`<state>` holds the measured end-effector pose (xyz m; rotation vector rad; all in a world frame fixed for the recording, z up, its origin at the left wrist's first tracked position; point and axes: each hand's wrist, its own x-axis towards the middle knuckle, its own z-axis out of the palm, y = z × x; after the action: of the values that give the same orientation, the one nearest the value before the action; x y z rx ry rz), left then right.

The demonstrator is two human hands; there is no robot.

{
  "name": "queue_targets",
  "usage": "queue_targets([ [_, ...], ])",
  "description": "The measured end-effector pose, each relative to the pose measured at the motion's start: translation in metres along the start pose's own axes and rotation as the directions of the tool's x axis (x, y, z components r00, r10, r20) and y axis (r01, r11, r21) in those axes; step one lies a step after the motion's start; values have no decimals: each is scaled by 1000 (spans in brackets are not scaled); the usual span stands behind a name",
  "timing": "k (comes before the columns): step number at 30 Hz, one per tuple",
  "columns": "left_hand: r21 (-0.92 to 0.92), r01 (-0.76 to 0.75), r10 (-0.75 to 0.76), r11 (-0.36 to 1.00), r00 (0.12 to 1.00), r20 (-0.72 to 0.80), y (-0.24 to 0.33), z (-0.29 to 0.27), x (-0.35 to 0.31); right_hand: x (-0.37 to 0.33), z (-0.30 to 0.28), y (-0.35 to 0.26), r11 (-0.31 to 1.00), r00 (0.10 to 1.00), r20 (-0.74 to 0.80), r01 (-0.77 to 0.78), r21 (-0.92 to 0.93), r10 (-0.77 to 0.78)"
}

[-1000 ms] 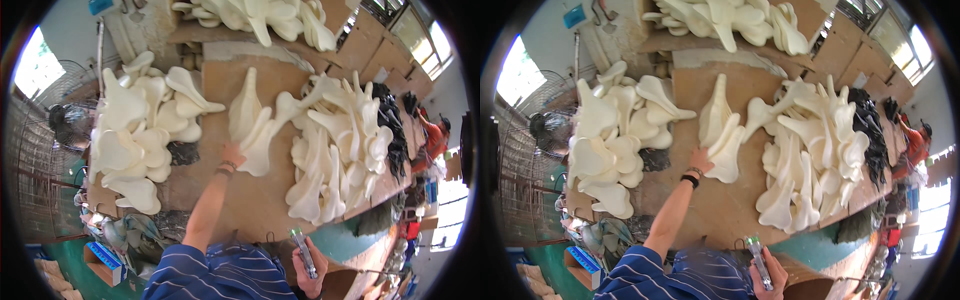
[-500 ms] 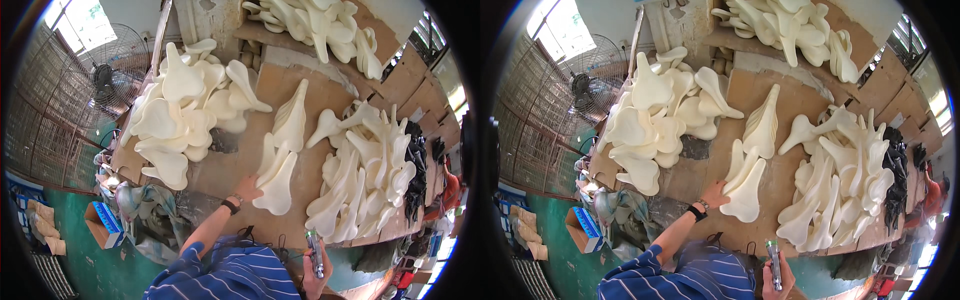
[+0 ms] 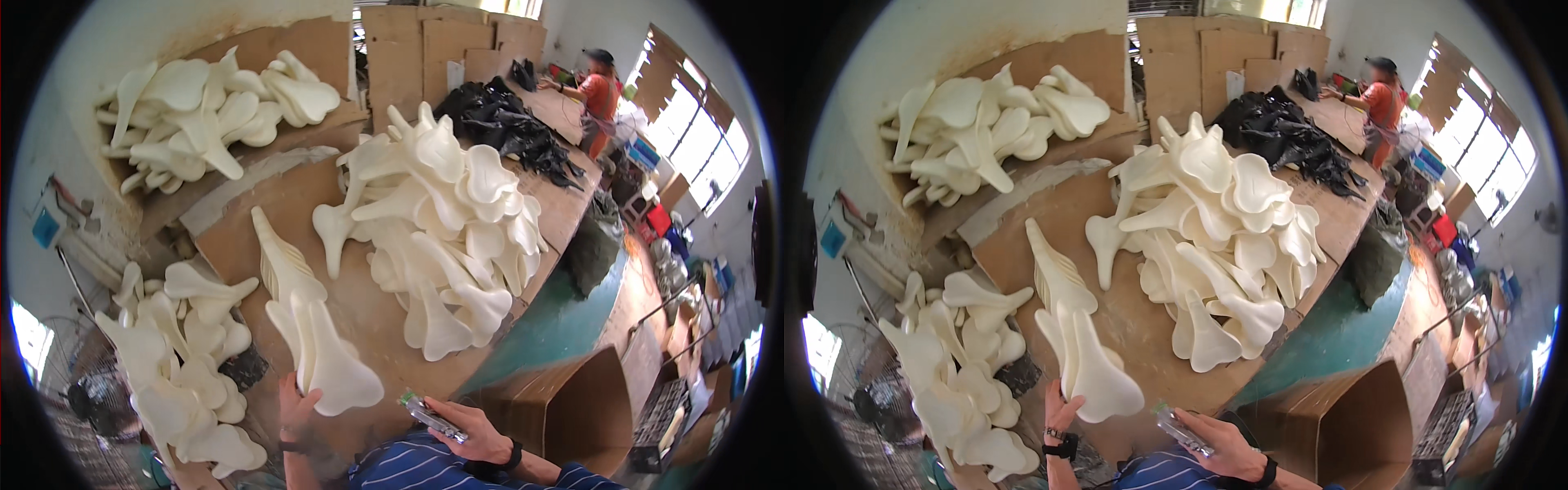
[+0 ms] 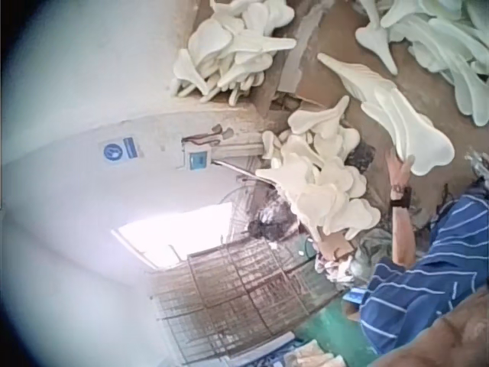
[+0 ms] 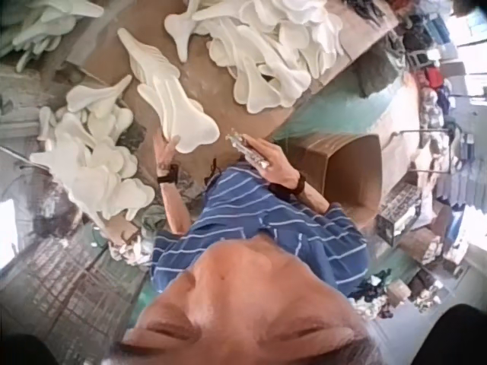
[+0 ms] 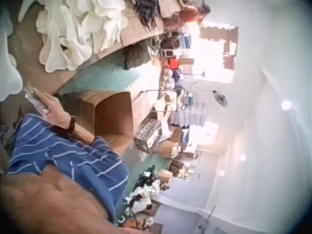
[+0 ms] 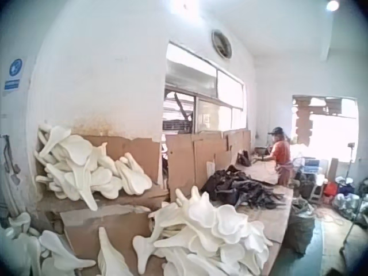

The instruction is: The person retrieves white bicycle seats from a large woven sack and places them onto a wooden table. They repeatedly pick up individual seats, inspect them, and arrange them into neat rows on the table surface. The person also handles a cardboard box and continues to sort the seats throughout the clip.

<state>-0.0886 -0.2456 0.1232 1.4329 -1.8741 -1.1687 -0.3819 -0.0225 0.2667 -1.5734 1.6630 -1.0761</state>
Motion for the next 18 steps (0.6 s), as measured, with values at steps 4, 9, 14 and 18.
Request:
queue_targets([
  [4, -204, -80, 108, 976, 985, 131, 48, 16, 70, -19, -8, 1, 998, 990, -129, -59, 3, 59],
  [9, -291, -181, 263, 939, 925, 274, 128, 56, 143, -41, -21, 5, 986, 943, -294, -168, -12, 157],
  [14, -415, -132, 314, 900, 857, 408, 174, 95, 153, -52, -28, 21, 973, 916, -337, -231, -1, 218],
  [18, -531, 16, 269, 847, 850, 453, 163, 118, 152, -46, -33, 30, 978, 921, -340, -209, -16, 191],
])
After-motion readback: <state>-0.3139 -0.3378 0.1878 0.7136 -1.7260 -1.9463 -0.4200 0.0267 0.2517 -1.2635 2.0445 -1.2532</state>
